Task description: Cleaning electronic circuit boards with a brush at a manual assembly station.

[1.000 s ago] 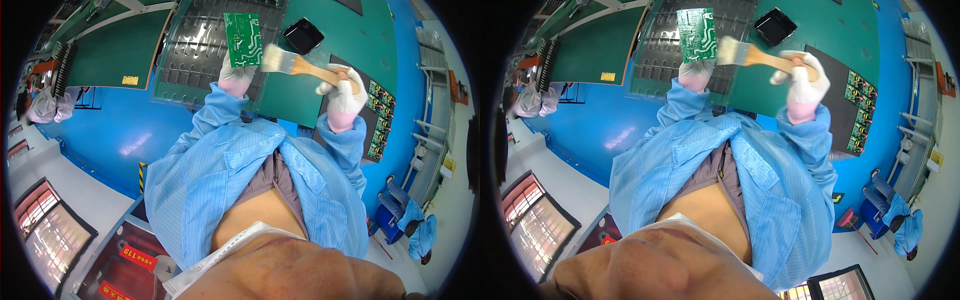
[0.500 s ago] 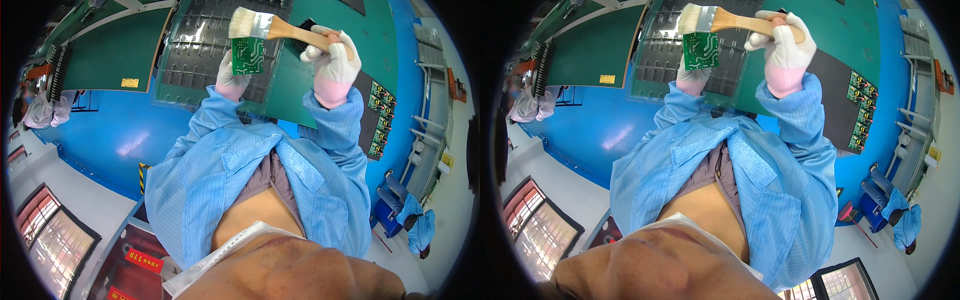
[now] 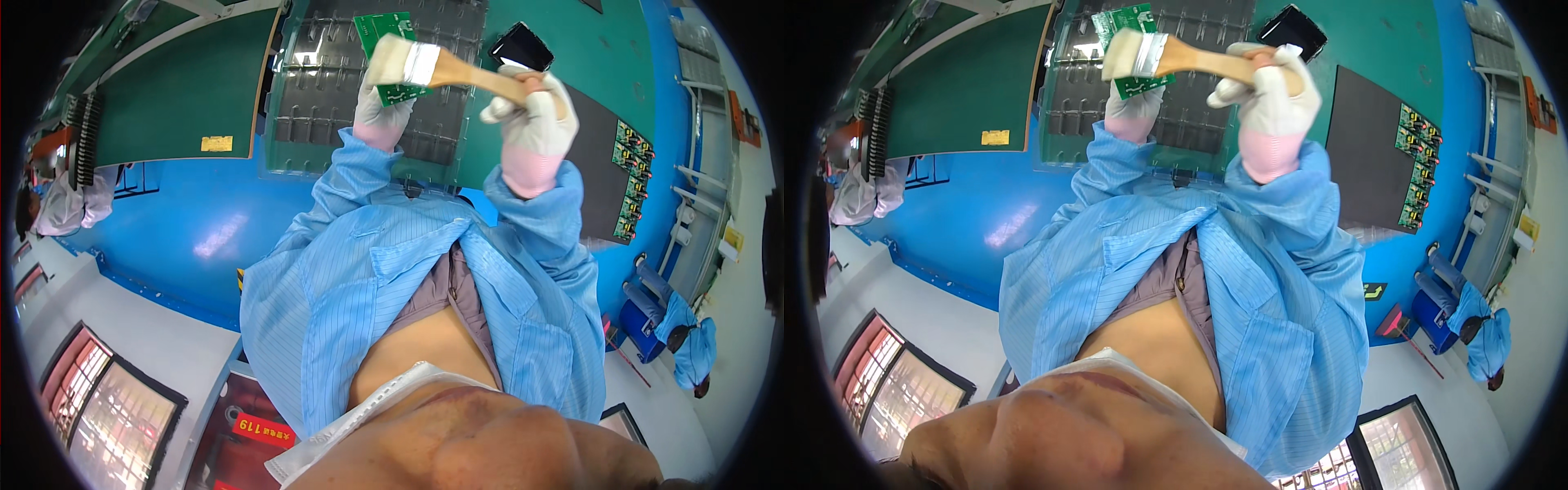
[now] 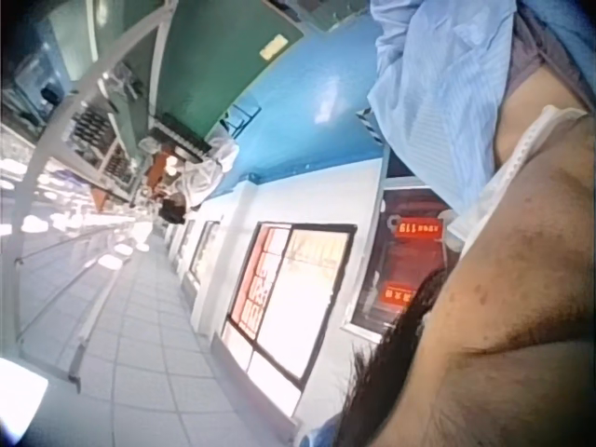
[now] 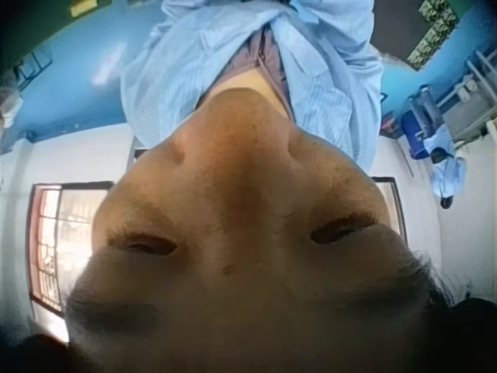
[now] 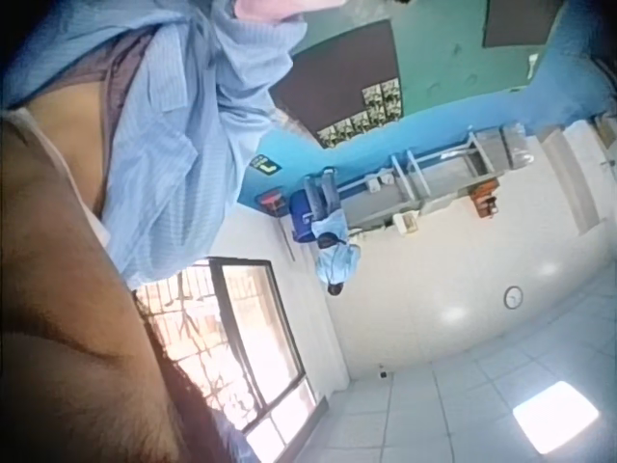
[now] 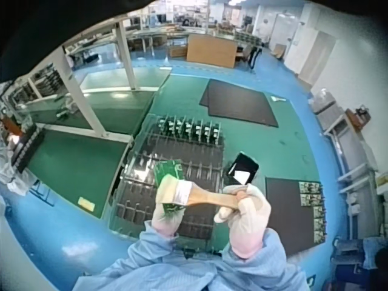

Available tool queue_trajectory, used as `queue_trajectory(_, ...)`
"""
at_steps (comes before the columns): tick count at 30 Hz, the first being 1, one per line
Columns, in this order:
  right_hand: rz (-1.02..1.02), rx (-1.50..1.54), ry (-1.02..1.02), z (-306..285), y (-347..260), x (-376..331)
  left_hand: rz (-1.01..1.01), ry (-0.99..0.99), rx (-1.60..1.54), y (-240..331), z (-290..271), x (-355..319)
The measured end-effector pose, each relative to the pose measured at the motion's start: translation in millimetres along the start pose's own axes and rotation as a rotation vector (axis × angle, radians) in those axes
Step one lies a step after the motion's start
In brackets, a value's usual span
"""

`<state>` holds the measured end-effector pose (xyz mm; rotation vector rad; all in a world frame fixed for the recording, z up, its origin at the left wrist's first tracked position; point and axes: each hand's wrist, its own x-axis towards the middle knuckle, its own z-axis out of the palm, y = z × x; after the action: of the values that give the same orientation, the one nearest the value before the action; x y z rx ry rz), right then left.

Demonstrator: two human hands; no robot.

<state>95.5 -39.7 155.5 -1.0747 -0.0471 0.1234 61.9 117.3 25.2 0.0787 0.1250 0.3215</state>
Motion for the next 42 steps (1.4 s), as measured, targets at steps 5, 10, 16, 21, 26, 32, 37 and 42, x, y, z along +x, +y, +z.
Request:
queue_trajectory(5, -0.023, -0.144, 0.105, -32, 2, 7, 0.025, -0.100, -0.007, 11, -13, 3)
queue_trajectory(10, 0.019, -0.076, 0.011, 5, 8, -9, 0.055, -0.077, 0.049, 16, -14, 2)
queue_trajectory(16, -0.013, -0.332, 0.004, -25, 16, -4, 0.039, 0.047, 0.008, 23, -9, 10)
queue_trajectory(21, -0.117, -0.335, 0.177, -63, 4, -6, 0.041, 0.088, 0.288, 92, -31, 44)
queue_trajectory(26, -0.135, -0.332, 0.341, -90, 2, -15, -0.059, -0.037, 0.728, 196, -33, 136)
queue_trajectory(32, -0.128, -0.358, 0.433, -107, 2, -11, -0.045, 0.015, 0.885, 242, -45, 262)
queue_trajectory(37, -0.140, -0.391, 0.508, -109, 5, 3, 0.149, 0.407, 1.192, 230, -55, 343)
queue_trajectory(42, -0.107, -0.398, 0.522, -112, 5, 11, 0.090, 0.620, 1.461, 229, -93, 428)
